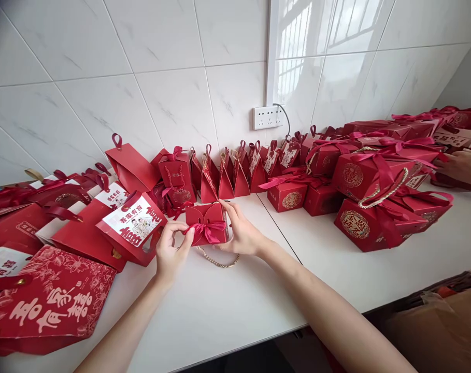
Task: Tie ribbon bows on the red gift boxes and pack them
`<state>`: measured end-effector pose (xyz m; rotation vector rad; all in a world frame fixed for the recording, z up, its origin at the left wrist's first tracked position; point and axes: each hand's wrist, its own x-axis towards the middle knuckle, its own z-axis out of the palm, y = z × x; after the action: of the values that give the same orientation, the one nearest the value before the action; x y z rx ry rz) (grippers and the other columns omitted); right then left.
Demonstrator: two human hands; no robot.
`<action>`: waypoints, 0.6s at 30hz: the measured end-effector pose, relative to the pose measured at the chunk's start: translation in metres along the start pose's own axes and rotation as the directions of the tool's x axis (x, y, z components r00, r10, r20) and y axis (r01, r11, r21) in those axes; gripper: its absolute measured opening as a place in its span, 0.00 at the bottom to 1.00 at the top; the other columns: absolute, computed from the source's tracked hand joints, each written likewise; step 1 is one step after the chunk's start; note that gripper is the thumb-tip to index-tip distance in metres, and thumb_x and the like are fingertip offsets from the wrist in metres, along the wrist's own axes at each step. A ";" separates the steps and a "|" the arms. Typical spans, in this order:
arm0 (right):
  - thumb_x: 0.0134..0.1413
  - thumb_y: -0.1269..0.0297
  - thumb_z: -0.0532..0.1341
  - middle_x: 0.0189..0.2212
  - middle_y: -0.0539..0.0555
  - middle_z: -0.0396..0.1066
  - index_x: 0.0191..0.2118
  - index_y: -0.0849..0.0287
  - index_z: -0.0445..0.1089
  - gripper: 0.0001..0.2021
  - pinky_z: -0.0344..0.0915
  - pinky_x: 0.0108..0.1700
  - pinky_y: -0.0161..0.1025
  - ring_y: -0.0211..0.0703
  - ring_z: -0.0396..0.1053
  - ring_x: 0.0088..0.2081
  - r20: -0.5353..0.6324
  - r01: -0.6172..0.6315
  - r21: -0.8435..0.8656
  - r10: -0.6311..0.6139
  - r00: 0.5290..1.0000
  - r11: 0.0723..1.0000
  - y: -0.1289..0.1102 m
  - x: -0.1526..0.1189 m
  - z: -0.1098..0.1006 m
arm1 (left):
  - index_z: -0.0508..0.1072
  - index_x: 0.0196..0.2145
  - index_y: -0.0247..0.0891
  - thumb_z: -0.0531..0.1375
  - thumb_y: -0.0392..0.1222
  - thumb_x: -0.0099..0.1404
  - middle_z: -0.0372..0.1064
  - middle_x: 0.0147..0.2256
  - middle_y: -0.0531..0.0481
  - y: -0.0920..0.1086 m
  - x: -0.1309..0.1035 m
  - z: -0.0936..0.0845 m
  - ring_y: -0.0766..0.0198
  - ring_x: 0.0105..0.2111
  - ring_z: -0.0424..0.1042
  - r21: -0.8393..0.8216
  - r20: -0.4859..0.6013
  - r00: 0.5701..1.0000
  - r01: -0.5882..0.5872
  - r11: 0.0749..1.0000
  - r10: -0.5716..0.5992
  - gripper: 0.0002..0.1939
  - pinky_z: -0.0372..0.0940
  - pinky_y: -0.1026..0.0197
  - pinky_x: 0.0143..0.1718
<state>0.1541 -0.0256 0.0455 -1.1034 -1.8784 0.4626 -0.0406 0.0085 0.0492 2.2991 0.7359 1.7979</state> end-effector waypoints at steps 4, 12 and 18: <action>0.40 0.64 0.68 0.58 0.64 0.48 0.65 0.52 0.38 0.50 0.69 0.48 0.52 0.58 0.53 0.59 0.001 0.020 -0.007 -0.020 1.000 1.000 0.000 0.000 0.000 | 0.67 0.34 0.39 0.59 0.30 0.61 0.65 0.29 0.54 0.007 0.000 0.000 0.69 0.29 0.67 0.085 0.027 0.980 -0.199 0.976 0.197 0.06 0.66 0.65 0.31; 0.41 0.62 0.68 0.58 0.64 0.48 0.64 0.53 0.39 0.48 0.69 0.48 0.52 0.58 0.53 0.60 -0.016 0.050 -0.028 -0.050 0.999 0.998 0.000 -0.001 0.001 | 0.69 0.34 0.40 0.60 0.30 0.60 0.64 0.26 0.55 0.016 -0.002 0.001 0.68 0.26 0.66 0.147 0.128 0.932 -0.355 0.923 0.338 0.07 0.64 0.64 0.31; 0.42 0.62 0.68 0.58 0.64 0.48 0.64 0.52 0.38 0.48 0.70 0.47 0.51 0.57 0.53 0.59 -0.025 0.042 -0.025 -0.042 0.999 0.999 0.000 0.000 0.001 | 0.69 0.33 0.39 0.61 0.29 0.58 0.64 0.24 0.55 0.015 0.000 -0.001 0.68 0.25 0.65 0.139 0.124 0.922 -0.381 0.914 0.366 0.08 0.63 0.63 0.31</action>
<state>0.1531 -0.0258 0.0450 -1.0793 -1.8862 0.4011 -0.0367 -0.0052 0.0550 2.7699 0.4623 1.8093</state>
